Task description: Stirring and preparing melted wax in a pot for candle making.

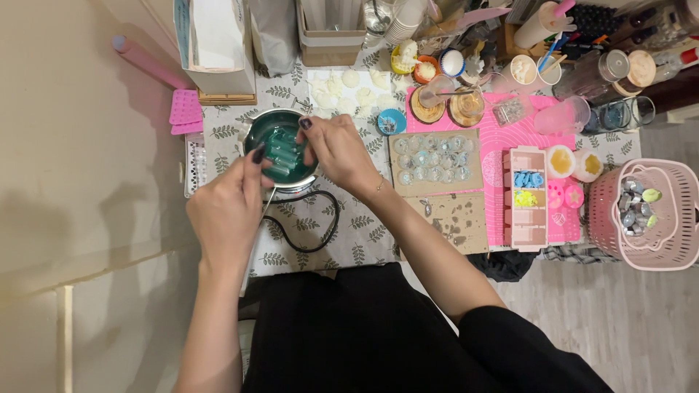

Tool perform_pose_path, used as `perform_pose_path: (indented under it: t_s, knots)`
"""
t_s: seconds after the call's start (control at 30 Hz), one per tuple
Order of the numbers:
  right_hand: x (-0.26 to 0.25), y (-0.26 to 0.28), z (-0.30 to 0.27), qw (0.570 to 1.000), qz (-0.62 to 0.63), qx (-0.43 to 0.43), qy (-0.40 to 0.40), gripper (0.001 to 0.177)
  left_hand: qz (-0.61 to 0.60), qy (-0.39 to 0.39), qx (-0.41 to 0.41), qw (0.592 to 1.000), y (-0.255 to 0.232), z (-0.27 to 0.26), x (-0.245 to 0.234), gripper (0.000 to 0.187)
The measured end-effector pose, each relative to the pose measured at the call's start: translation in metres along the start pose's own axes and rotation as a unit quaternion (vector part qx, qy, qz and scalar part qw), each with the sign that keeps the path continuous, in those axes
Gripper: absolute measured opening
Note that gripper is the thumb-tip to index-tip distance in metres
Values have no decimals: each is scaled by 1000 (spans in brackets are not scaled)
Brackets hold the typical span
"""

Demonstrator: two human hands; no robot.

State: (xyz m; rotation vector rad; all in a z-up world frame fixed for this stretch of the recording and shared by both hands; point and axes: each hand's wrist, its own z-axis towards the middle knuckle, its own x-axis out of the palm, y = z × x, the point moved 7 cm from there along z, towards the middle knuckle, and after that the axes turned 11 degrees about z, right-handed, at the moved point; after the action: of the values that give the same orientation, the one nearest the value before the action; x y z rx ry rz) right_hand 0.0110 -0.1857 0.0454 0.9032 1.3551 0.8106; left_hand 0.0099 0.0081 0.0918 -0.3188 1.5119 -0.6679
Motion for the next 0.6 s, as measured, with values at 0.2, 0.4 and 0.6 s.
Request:
perform_pose_path:
  t_s: [0.2,0.4,0.6]
  knots:
    - [-20,12,-11,995,4,-69,-72,17,-46,-78,83,992,-13,-2,-6,26]
    - [-25,42,-24,969,-78,-207,-110,15,95,-134,171,972,-32,-3,-10,17]
    - [-21,-21,-23,974,190,97,-83,21,-53,-5,21,998,-11,3,10,16]
